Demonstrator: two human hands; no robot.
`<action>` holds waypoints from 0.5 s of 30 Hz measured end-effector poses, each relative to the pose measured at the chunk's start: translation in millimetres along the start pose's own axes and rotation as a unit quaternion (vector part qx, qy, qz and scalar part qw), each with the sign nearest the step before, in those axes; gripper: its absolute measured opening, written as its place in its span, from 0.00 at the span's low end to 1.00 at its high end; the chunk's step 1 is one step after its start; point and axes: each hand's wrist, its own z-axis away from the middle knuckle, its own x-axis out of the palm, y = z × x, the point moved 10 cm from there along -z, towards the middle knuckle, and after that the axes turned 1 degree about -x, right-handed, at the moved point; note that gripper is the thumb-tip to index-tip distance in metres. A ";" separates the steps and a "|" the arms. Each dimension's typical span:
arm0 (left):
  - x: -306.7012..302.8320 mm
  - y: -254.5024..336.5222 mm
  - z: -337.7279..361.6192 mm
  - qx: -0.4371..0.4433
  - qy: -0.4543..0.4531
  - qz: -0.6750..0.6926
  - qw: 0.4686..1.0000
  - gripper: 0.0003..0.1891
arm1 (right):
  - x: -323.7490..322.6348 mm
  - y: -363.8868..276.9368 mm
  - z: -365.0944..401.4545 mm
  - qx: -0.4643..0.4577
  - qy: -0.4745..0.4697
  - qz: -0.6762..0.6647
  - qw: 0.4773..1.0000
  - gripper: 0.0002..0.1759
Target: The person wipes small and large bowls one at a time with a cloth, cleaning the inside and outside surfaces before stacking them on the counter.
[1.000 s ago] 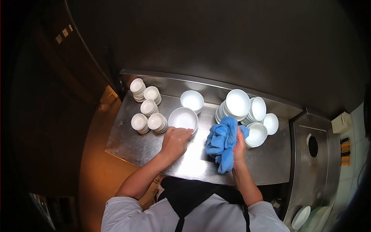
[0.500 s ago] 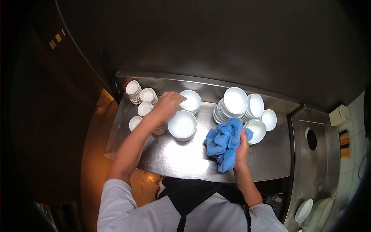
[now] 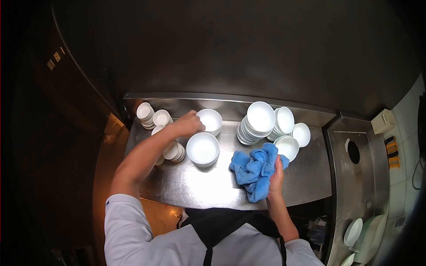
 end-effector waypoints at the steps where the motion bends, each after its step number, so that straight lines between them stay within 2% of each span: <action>1: 0.8 0.7 -0.1 -0.005 -0.008 -0.013 1.000 0.06 | -1.1 1.1 0.7 -0.001 0.014 0.007 1.000 0.28; 4: -2.3 -1.1 0.6 -0.013 -0.005 0.024 1.000 0.08 | 1.3 5.9 3.2 0.017 0.015 0.022 0.999 0.29; 7: -7.6 -14.4 3.0 -0.081 -0.032 0.138 0.987 0.10 | 9.8 -0.1 8.5 0.017 0.015 0.039 0.999 0.29; 10: -41.1 -22.1 6.9 -0.127 0.048 0.195 0.971 0.10 | 8.5 1.4 7.0 0.000 0.001 0.049 0.999 0.29; 13: -75.7 -4.8 14.1 -0.201 0.155 0.423 0.870 0.11 | -0.3 -10.7 6.2 -0.133 0.023 0.175 0.975 0.27; 14: -90.5 12.5 13.7 -0.155 0.217 0.463 0.845 0.12 | 13.0 -18.2 10.8 -0.164 0.007 0.189 0.968 0.24; 15: -94.1 32.8 13.1 -0.143 0.215 0.509 0.821 0.12 | 34.1 -29.0 16.8 -0.194 -0.007 0.204 0.959 0.21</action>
